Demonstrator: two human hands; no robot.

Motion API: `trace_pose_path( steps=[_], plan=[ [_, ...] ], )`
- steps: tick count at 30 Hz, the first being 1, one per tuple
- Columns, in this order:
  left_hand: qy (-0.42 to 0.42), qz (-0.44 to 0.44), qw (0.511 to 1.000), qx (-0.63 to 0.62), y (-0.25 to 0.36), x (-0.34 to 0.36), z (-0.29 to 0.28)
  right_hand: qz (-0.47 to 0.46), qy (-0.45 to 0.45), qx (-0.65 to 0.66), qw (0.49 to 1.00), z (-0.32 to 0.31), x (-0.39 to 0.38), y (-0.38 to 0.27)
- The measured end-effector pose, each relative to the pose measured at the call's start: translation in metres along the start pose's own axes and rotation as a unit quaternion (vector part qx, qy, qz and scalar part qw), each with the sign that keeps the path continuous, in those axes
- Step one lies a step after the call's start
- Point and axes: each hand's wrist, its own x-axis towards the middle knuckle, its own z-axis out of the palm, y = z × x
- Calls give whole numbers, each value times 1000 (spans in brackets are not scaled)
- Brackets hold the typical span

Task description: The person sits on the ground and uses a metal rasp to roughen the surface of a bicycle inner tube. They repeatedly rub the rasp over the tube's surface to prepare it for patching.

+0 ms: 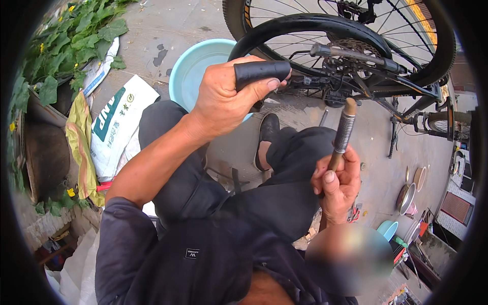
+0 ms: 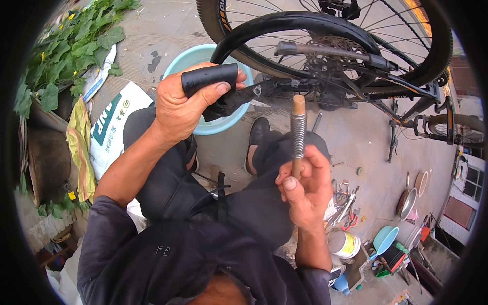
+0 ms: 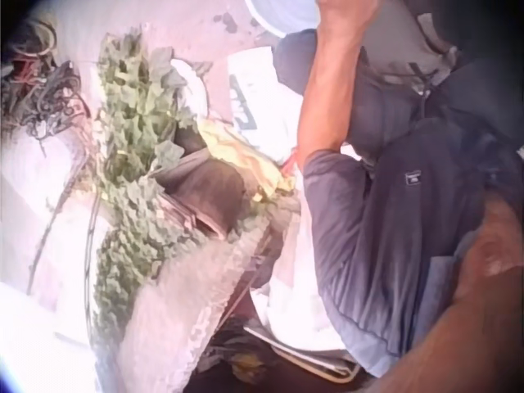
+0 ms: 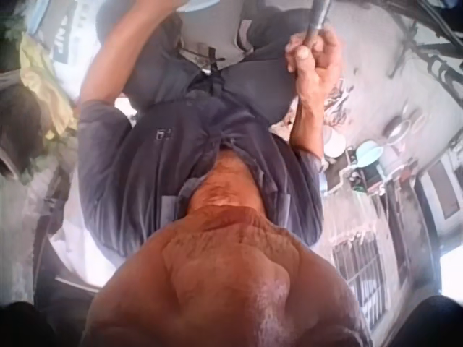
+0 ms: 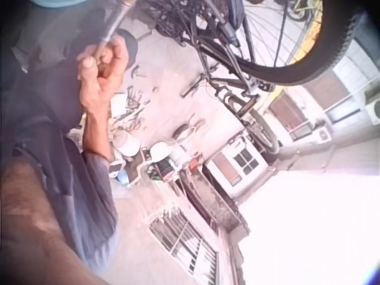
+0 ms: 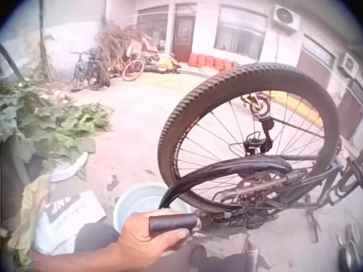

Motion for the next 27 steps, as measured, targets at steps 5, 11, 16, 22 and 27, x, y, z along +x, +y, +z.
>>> trace_pose_path(
  steps=[5, 11, 16, 22, 27],
  plan=[
    [43, -7, 999, -29, 7, 11, -27, -84, -37, -11, 996, 37, 68, -10],
    [91, -58, 994, 1, 5, 4, -40, -124, -37, -69, 989, 89, 133, -17],
    [100, -24, 992, 75, 0, -5, -45, -80, -71, -114, 988, 81, 122, 12],
    [89, -5, 985, 148, 2, -2, -41, -106, -95, -233, 962, 77, 109, 14],
    [88, 68, 968, 227, -1, 2, -35, -140, -109, -279, 944, 76, 104, 9]
  ],
)
